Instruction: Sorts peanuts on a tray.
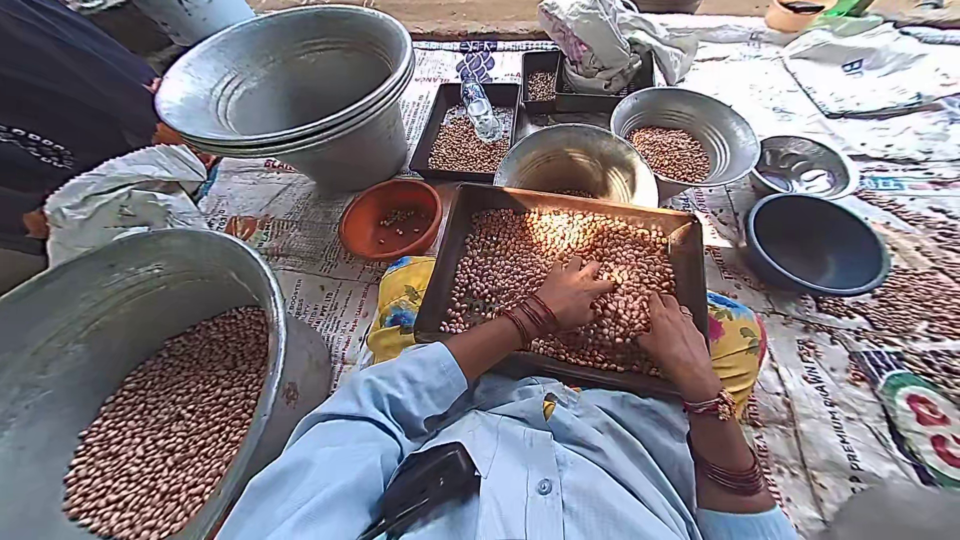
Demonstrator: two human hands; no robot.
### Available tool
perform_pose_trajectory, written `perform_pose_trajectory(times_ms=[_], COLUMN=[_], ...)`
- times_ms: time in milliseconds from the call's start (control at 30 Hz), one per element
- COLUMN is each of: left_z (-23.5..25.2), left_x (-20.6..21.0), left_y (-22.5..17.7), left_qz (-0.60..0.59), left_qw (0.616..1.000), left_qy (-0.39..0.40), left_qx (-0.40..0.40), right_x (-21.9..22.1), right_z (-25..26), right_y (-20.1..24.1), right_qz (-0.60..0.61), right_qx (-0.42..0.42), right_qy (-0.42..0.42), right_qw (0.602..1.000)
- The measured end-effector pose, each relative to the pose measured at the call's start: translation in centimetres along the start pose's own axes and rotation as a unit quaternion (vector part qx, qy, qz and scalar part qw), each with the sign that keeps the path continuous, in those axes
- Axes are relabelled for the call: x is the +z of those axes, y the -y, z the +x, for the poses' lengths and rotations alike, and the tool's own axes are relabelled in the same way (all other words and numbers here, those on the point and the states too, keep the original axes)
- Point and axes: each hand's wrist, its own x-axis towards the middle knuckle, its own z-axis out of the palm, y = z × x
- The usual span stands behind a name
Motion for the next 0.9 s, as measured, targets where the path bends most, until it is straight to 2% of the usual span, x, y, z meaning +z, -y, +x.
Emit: perform_pose_trajectory(times_ms=[67, 100, 267, 333, 500, 600, 667, 733, 833, 900], left_z=[-1.6, -2.6, -7.3, -8.8, -8.8, -8.4, -8.4, -9.0, -10.2, -11.0], left_x=[0.2, 0.1, -0.7, -0.8, 0.7, 1.5, 1.6, 1.0, 0.5, 0.1], left_y=[1.8, 2.8, 7.4, 7.4, 4.3, 4.9, 6.4, 7.6, 9.6, 10.5], left_qz=[0.012, 0.017, -0.009, -0.036, -0.083, -0.180, -0.267, -0.285, -0.240, -0.224], left_qw=[1.000, 1.000, 0.972, 0.961, 0.950, 0.949, 0.931, 0.911, 0.887, 0.885], left_qy=[0.001, -0.003, -0.008, 0.017, 0.042, -0.025, -0.100, -0.189, -0.303, -0.323], left_qx=[0.005, -0.020, -0.237, -0.275, -0.297, -0.258, -0.229, -0.229, -0.254, -0.250], right_x=[-0.2, -0.2, 0.2, 0.8, 1.9, 2.8, 3.0, 2.2, 0.6, 0.2], right_z=[-0.3, -0.5, -1.5, -1.5, -1.0, -0.4, 0.8, 2.5, 5.4, 7.1], right_y=[-0.5, -0.7, -0.1, 1.1, 6.2, 9.4, 10.2, 10.3, 8.9, 8.0], right_qz=[0.017, 0.030, 0.048, 0.051, 0.054, 0.106, 0.197, 0.277, 0.207, 0.145], right_qx=[-0.001, -0.004, -0.007, -0.021, -0.077, -0.176, -0.267, -0.307, -0.312, -0.304], right_qy=[0.012, 0.019, 0.052, 0.048, 0.049, 0.059, 0.050, -0.004, -0.163, -0.203], right_qw=[1.000, 0.999, 0.997, 0.997, 0.994, 0.977, 0.942, 0.910, 0.913, 0.919])
